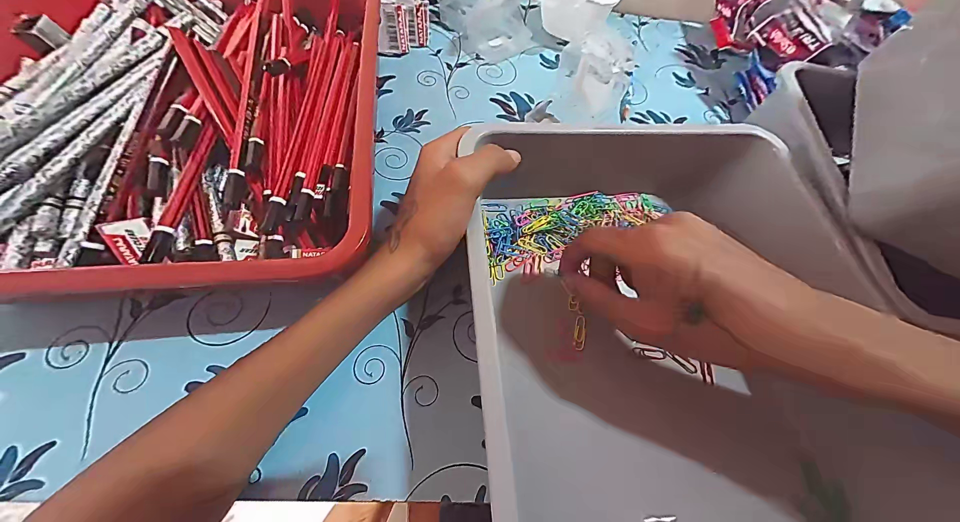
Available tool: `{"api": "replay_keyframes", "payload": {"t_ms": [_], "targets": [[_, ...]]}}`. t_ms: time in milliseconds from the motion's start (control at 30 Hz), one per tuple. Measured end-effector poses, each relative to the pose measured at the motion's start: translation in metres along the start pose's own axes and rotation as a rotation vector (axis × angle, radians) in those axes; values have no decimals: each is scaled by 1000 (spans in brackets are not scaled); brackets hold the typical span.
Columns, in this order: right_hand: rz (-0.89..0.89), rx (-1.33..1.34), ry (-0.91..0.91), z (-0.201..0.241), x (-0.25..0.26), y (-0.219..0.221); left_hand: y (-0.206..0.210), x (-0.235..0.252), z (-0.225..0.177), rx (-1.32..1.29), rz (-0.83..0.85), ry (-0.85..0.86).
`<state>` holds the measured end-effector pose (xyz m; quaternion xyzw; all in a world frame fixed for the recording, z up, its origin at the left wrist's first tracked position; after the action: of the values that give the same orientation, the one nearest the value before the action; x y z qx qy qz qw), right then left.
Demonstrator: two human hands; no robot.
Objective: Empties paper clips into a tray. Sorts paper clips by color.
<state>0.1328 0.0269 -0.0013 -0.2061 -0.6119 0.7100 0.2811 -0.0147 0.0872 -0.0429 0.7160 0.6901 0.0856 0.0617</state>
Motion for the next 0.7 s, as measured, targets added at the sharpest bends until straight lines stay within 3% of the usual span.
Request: {"api": "replay_keyframes", "payload": {"t_ms": [100, 233, 433, 600, 700], "targets": [[161, 312, -55, 26, -10, 3, -1, 1, 0, -3, 0, -2], [-42, 37, -104, 20, 8, -7, 0, 1, 0, 2, 4, -2], [-52, -90, -95, 5, 42, 10, -1, 1, -2, 24, -10, 23], [-59, 90, 1, 5, 27, -9, -1, 2, 1, 7, 7, 7], [70, 317, -47, 21, 4, 0, 0, 1, 1, 16, 11, -13]]}}
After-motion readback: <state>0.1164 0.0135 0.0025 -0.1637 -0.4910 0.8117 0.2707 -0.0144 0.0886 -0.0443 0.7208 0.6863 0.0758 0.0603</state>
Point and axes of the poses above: each hand's wrist, its own x-axis towards the middle knuckle, its own y-axis out of the palm, z = x × y, the point moved 9 cm from there along x, towards the middle knuckle, and after that the axes turned 9 degrees about -x, right-handed, at the moved point
